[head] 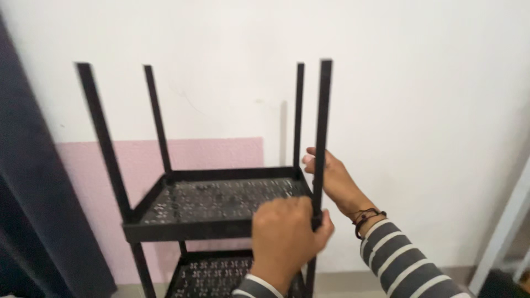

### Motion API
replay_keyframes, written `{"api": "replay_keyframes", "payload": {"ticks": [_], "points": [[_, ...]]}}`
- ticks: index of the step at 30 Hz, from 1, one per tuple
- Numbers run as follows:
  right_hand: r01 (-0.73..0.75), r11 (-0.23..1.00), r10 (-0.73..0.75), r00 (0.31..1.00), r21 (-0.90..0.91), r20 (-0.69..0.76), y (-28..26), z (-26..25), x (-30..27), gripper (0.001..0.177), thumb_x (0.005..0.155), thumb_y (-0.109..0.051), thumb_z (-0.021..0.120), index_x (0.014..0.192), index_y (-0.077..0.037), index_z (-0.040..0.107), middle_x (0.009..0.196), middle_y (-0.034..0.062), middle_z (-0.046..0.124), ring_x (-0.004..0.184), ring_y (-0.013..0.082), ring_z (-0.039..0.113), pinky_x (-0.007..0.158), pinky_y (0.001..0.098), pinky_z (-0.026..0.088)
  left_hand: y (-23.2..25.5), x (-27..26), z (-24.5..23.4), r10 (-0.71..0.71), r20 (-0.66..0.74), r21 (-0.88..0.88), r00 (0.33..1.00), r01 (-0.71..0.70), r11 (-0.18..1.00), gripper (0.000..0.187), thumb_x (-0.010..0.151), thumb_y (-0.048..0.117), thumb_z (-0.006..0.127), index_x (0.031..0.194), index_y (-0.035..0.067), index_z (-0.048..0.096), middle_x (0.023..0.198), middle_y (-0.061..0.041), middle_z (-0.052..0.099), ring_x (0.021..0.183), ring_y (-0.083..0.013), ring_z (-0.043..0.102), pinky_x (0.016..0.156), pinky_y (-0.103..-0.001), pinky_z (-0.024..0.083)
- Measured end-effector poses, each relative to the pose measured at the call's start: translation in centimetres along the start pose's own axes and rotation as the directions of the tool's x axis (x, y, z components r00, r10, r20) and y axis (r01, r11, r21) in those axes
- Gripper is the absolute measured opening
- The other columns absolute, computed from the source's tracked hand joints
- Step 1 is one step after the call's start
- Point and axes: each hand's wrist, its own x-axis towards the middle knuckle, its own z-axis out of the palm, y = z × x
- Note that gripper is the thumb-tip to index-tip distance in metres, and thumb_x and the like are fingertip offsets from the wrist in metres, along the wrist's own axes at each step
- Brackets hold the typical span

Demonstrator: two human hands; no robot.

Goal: The person assembles a black metal shelving unit by inserting vertical poles into perforated trays and securing them with plastic connectors. They place trays onto the frame, insert poles, and snap connectors into place to complete the structure.

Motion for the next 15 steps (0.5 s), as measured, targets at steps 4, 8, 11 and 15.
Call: {"api": "replay_keyframes", "payload": {"ticks": [4,8,11,15], "points": [[0.102,0.993,-0.099,0.994,-0.063,0.055,-1.5,2.3,1.0,0.056,0.094,-0.027,0.058,0.143,-0.004,0.044,0.131,0.0117,0.067,0.128,0.0234,0.06,0.106,0.0396,0.048,-0.4,-0.2,-0.2,0.041,-0.167,-0.085,0.985,-0.056,0.995,0.033,0.078,0.037,0.075,0.062,0.012,0.06,0.058,-0.005,0.06,0.055,-0.0258,0.061,0.056,-0.043,0.048],[0.017,0.991,-0.012,0.999,-0.136,0.033,-0.5,2.9,1.8,0.048,0.093,-0.016,0.057,0.14,-0.004,0.052,0.129,0.0109,0.069,0.128,0.0216,0.061,0.108,0.0373,0.047,-1.1,-0.1,-0.1,0.004,0.0,-0.132,1.0,-0.004,0.991,0.033,0.084,0.034,0.073,0.064,0.011,0.06,0.058,-0.006,0.06,0.055,-0.0241,0.061,0.059,-0.041,0.049],[-0.031,0.982,0.032,0.999,-0.188,0.001,0.8,2.8,2.7,0.05,0.091,-0.016,0.062,0.139,-0.008,0.053,0.126,0.0083,0.07,0.124,0.0205,0.063,0.107,0.0356,0.05,-1.3,-0.2,0.0,0.0,-0.004,-0.134,1.0,-0.001,0.991,0.034,0.085,0.035,0.072,0.064,0.011,0.061,0.059,-0.006,0.06,0.057,-0.0246,0.061,0.06,-0.041,0.049],[0.123,0.992,-0.121,0.99,-0.032,0.067,2.8,2.2,3.5,0.049,0.09,-0.018,0.068,0.135,-0.001,0.057,0.123,0.009,0.069,0.119,0.018,0.063,0.103,0.0331,0.05,-1.4,-0.2,-0.1,0.04,-0.112,-0.121,0.993,-0.054,0.991,0.03,0.083,0.037,0.072,0.073,0.01,0.065,0.064,-0.007,0.062,0.059,-0.0253,0.061,0.061,-0.041,0.049]]}}
